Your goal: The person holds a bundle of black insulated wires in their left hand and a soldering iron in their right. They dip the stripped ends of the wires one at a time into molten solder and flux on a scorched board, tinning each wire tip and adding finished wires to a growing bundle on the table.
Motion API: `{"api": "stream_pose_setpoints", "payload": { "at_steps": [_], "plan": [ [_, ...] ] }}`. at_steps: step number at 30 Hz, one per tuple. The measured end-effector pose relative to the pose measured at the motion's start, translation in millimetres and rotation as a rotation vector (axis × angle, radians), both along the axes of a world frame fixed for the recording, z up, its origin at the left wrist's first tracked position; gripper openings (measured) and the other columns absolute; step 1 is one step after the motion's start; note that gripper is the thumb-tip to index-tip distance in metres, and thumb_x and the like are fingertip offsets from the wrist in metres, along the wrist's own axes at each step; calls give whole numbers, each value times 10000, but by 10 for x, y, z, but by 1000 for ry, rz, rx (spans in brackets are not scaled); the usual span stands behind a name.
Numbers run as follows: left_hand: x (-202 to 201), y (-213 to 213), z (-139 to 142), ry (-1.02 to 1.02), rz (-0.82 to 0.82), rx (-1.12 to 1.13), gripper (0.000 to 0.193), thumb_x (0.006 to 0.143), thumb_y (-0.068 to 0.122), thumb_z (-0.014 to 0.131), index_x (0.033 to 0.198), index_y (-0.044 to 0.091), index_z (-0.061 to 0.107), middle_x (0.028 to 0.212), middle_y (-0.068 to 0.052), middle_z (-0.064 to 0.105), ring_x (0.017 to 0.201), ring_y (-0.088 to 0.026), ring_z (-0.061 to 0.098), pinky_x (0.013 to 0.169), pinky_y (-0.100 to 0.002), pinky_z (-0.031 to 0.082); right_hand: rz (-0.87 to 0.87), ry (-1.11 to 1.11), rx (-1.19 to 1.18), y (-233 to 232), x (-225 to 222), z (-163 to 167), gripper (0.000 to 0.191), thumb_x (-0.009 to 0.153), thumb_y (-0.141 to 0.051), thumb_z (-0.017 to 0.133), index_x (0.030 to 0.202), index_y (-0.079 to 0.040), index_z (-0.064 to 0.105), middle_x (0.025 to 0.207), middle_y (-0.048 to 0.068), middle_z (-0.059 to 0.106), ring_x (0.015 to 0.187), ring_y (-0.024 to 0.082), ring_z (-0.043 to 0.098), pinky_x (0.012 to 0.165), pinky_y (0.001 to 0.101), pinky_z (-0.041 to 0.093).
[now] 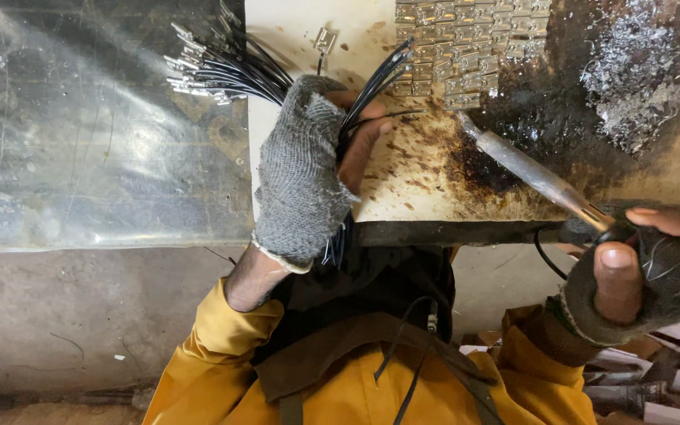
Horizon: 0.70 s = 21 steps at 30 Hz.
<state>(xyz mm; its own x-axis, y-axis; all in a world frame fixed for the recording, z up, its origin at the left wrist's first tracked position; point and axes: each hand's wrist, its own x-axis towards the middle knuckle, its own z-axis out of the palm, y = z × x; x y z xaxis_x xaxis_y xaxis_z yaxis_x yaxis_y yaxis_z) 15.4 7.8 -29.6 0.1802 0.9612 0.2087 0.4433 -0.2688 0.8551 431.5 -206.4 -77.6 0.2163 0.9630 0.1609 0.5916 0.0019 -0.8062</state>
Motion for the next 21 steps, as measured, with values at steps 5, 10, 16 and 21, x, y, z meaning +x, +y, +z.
{"api": "stream_pose_setpoints", "payload": {
  "at_steps": [5, 10, 16, 21],
  "plan": [
    [127, 58, 4, 7, 17, -5, 234, 975, 257, 829, 1063, 69, 723, 1188, -87, 651, 860, -196, 742, 747, -313, 597, 48, -103, -31, 82, 56, 128, 369, 1129, -258, 769, 1288, 18, 583, 960, 144, 714, 843, 181, 742, 825, 196, 600],
    [176, 59, -8, 97, 19, 38, 283, 951, 310, 849, 1034, 61, 742, 1205, -95, 631, 836, -230, 736, 742, -335, 584, 139, 159, -130, -111, 555, -193, 388, 1085, -262, 755, 1276, 16, 563, 939, 100, 702, 758, 143, 712, 813, 227, 615],
    [186, 78, -23, 111, 12, 5, 260, 963, 306, 835, 996, 61, 758, 1212, -84, 626, 815, -220, 743, 729, -328, 588, 25, 168, 70, -299, 482, -670, 356, 1104, -265, 749, 1228, 14, 567, 914, 78, 659, 728, 131, 652, 764, 218, 567],
    [181, 78, -35, 106, 7, 1, 266, 990, 312, 827, 994, 58, 749, 1214, -70, 627, 820, -209, 754, 742, -323, 602, -16, 180, 133, -176, 326, -643, 337, 1121, -268, 745, 1187, 12, 571, 894, 59, 622, 704, 121, 602, 722, 211, 528]
  ]
}}
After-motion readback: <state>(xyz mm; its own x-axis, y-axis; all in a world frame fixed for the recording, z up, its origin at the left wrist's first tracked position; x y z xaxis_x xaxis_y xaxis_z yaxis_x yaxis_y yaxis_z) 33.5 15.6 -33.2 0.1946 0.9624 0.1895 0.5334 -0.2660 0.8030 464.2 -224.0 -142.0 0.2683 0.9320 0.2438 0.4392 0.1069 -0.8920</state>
